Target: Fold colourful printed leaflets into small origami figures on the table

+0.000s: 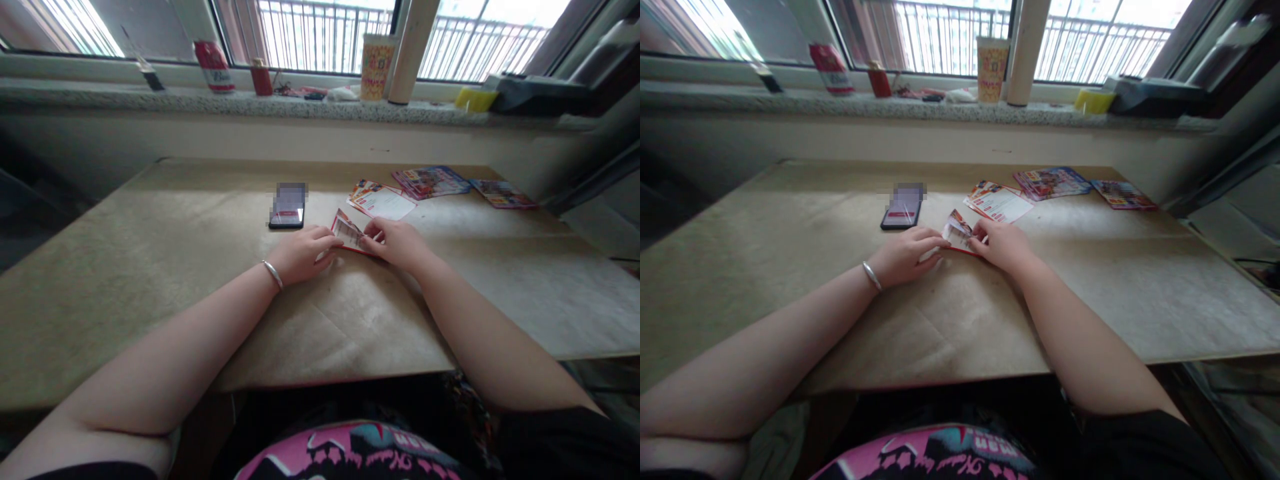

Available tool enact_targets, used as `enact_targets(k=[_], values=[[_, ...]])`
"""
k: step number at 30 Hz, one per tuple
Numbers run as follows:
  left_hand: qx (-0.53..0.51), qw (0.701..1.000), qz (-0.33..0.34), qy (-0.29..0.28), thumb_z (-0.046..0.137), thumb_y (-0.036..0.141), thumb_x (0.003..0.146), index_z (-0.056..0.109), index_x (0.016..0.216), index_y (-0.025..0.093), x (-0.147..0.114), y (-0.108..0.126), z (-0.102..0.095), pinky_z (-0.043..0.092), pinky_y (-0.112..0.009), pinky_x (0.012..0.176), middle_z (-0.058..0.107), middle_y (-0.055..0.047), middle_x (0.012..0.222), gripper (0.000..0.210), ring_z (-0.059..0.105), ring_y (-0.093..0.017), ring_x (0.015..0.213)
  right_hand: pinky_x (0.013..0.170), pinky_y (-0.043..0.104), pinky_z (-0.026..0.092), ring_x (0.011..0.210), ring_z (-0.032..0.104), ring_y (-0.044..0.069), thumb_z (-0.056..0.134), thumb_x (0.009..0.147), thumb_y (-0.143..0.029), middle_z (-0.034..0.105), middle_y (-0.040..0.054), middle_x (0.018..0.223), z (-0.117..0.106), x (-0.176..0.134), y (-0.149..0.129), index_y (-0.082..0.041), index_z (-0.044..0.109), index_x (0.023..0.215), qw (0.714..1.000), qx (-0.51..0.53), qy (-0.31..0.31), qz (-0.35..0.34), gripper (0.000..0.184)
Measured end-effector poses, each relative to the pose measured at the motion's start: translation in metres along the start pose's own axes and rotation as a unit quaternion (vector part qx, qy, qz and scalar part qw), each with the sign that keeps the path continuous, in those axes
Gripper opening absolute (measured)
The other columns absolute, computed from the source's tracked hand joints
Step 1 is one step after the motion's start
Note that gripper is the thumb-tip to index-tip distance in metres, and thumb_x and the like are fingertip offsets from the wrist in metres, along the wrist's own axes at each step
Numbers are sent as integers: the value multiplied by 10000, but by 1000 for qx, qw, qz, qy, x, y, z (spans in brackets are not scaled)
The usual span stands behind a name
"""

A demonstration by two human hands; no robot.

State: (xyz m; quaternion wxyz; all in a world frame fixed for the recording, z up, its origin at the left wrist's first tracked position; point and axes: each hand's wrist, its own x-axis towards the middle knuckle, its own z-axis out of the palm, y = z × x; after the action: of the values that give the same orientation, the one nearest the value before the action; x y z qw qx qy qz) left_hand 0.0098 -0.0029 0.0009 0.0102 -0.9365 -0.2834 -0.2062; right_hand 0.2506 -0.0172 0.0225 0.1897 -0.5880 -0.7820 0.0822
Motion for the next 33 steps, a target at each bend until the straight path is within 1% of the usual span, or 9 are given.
enact_targets(k=[2,6,10,13,16,19,26,30,33], values=[[6,1000,10,-25,509,294,929,650,1154,184,0,-2,3,497,-379,940,652,-95,1166,288,592,-230,1073,610,280,436,720,659,186,582,853,-413,731,33,820,1,0,1,-233,642,861,1000,-3,8,10,191],[-9,997,11,-70,499,317,946,659,1161,177,0,-4,6,458,-408,1047,650,-87,1255,302,557,-245,1198,598,279,423,695,639,182,569,853,-370,719,36,806,3,1,4,-233,610,842,999,3,25,20,143],[-50,994,-1,-93,536,310,933,616,1213,163,0,-4,5,424,-397,1101,604,-92,1343,326,498,-236,1302,574,275,395,673,604,175,573,816,-271,681,29,805,3,3,8,-230,576,890,994,6,99,36,84],[-65,994,5,-91,536,323,936,609,1218,176,0,-4,5,423,-412,1097,606,-105,1330,326,508,-231,1292,595,282,405,713,587,169,561,789,-196,654,48,908,1,4,12,-220,586,854,991,-21,134,11,74],[-73,994,12,-82,539,320,932,610,1223,177,0,-5,6,429,-420,1086,622,-118,1280,332,534,-235,1255,619,296,428,755,591,175,550,812,-192,636,57,968,0,5,16,-217,644,855,992,-50,113,-4,106],[-73,994,14,-82,533,307,929,619,1214,171,0,-4,7,449,-420,1059,627,-121,1246,327,547,-246,1226,652,315,457,811,602,197,564,824,-204,642,61,990,1,4,18,-236,702,946,993,-77,85,-9,186],[-66,994,10,-90,531,318,925,601,1253,188,0,-4,7,462,-414,1025,608,-123,1253,360,548,-251,1204,832,425,502,992,570,283,590,826,-185,680,101,1032,4,5,18,-239,765,982,988,-130,38,-76,240],[-41,994,7,-97,521,334,931,600,1257,191,1,-3,6,447,-421,1030,608,-119,1260,365,557,-251,1180,965,460,464,1130,529,299,538,875,-190,705,55,1154,10,6,20,-248,771,1003,981,-116,18,-154,272],[-16,994,-1,-109,518,348,936,579,1289,184,1,-2,5,409,-441,1067,604,-124,1275,394,561,-255,1178,1045,507,401,1215,506,312,499,896,-197,695,19,1223,13,7,22,-249,753,1072,980,-120,8,-158,312]])
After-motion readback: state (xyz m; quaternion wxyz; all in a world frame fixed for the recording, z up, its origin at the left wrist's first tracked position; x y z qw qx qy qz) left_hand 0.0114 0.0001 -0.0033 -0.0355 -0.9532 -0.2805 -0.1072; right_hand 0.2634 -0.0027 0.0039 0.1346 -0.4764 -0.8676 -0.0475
